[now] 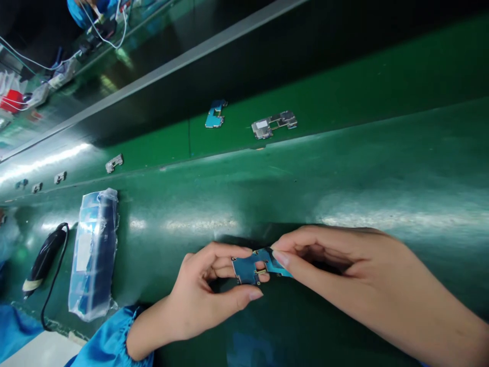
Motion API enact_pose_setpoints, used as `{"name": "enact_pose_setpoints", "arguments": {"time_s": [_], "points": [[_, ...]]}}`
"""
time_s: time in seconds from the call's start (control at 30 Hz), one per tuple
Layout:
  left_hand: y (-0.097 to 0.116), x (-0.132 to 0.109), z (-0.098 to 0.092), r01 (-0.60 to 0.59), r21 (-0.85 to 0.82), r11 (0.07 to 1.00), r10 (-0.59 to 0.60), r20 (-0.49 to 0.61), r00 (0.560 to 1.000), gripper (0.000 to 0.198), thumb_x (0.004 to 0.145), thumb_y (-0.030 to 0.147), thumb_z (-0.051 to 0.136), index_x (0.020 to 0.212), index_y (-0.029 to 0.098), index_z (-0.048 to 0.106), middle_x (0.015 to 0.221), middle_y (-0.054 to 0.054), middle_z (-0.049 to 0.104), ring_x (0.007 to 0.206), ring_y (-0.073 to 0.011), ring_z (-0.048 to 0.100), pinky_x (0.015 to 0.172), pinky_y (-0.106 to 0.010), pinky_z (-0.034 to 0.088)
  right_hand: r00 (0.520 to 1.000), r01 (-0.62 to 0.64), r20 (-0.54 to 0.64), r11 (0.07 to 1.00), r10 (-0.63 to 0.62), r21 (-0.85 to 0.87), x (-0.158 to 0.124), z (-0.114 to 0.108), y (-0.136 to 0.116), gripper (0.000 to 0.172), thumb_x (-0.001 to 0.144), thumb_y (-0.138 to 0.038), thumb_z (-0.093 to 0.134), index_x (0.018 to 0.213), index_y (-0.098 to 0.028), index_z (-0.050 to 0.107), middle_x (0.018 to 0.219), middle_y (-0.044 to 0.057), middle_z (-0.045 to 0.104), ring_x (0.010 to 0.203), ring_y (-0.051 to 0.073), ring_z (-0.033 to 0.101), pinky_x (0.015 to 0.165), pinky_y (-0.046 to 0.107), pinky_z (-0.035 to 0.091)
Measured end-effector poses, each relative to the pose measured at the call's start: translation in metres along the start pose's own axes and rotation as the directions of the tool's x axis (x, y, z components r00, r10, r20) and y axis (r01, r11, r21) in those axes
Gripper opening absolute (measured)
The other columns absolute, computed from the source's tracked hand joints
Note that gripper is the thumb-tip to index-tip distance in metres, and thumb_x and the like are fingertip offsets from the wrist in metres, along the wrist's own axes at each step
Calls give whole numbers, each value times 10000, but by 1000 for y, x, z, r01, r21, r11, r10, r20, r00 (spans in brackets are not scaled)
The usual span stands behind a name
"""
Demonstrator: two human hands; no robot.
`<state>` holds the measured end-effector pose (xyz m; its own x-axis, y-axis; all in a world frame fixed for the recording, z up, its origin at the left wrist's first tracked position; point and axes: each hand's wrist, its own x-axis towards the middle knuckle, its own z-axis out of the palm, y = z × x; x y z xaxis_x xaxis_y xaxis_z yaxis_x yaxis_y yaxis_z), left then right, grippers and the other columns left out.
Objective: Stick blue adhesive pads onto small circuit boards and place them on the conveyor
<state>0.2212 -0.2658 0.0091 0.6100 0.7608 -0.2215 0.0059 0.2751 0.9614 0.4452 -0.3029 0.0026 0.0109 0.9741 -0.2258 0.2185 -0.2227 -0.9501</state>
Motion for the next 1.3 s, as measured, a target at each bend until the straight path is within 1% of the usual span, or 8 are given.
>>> {"name": "enact_pose_setpoints", "arguments": {"time_s": [0.33,0.47,0.67,0.8,0.97,1.13,1.2,1.3], "points": [[0,-1,0,-12,69,998,12,1,1000,574,829,-68,812,1263,290,699,1148,20,841,1032,-139,818,934,-171,659,997,74,-7,997,-74,-32,-1,0,4,221,912,-250,613,760,-314,759,682,-86,730,535,113,671,469,225,464],[0,0,0,-29,82,996,29,-4,1000,599,812,-96,807,1268,277,702,1146,13,842,1027,-139,819,944,-162,651,993,116,-30,992,-117,-49,0,2,5,242,900,-216,581,739,-307,738,624,-98,682,473,95,612,445,224,440],[-1,0,1,-36,97,995,37,-7,999,615,801,-96,817,1277,278,705,1151,5,841,1033,-154,818,964,-175,646,980,181,-60,975,-190,-131,-2,2,8,246,893,-172,555,742,-278,719,636,-81,674,493,95,612,443,216,446],[-1,-1,1,-27,94,995,27,-5,1000,609,807,-87,820,1280,277,700,1145,2,842,1043,-156,815,971,-176,643,966,233,-69,956,-248,-180,-3,5,8,244,911,-154,537,778,-256,714,664,-65,680,509,98,612,476,223,473],[-1,0,2,-18,80,997,19,-11,1000,596,808,-82,821,1267,281,706,1140,15,842,1038,-149,815,949,-157,647,943,296,-77,922,-324,-250,-5,12,8,234,920,-108,519,792,-231,672,671,-47,643,524,101,588,489,229,459],[-1,-1,3,-6,64,998,8,-26,1000,538,817,-63,819,1236,258,717,1112,13,847,1020,-150,818,938,-171,657,896,404,-50,858,-441,-317,-5,14,9,252,957,-71,473,849,-202,660,697,-27,623,544,105,569,509,241,440],[-1,-1,2,-14,67,998,16,-30,999,493,824,-51,817,1215,231,718,1109,-8,846,1016,-164,819,941,-183,659,903,388,-69,874,-424,-292,-5,13,10,234,960,-90,501,837,-206,663,678,-34,634,529,98,572,497,231,427],[-2,-2,1,-19,84,996,23,-41,999,426,835,-21,819,1191,184,709,1091,-53,846,1018,-194,817,943,-205,661,952,291,-44,941,-302,-170,-3,9,12,191,945,-146,571,819,-232,687,645,-59,667,505,94,594,479,217,426]]}}
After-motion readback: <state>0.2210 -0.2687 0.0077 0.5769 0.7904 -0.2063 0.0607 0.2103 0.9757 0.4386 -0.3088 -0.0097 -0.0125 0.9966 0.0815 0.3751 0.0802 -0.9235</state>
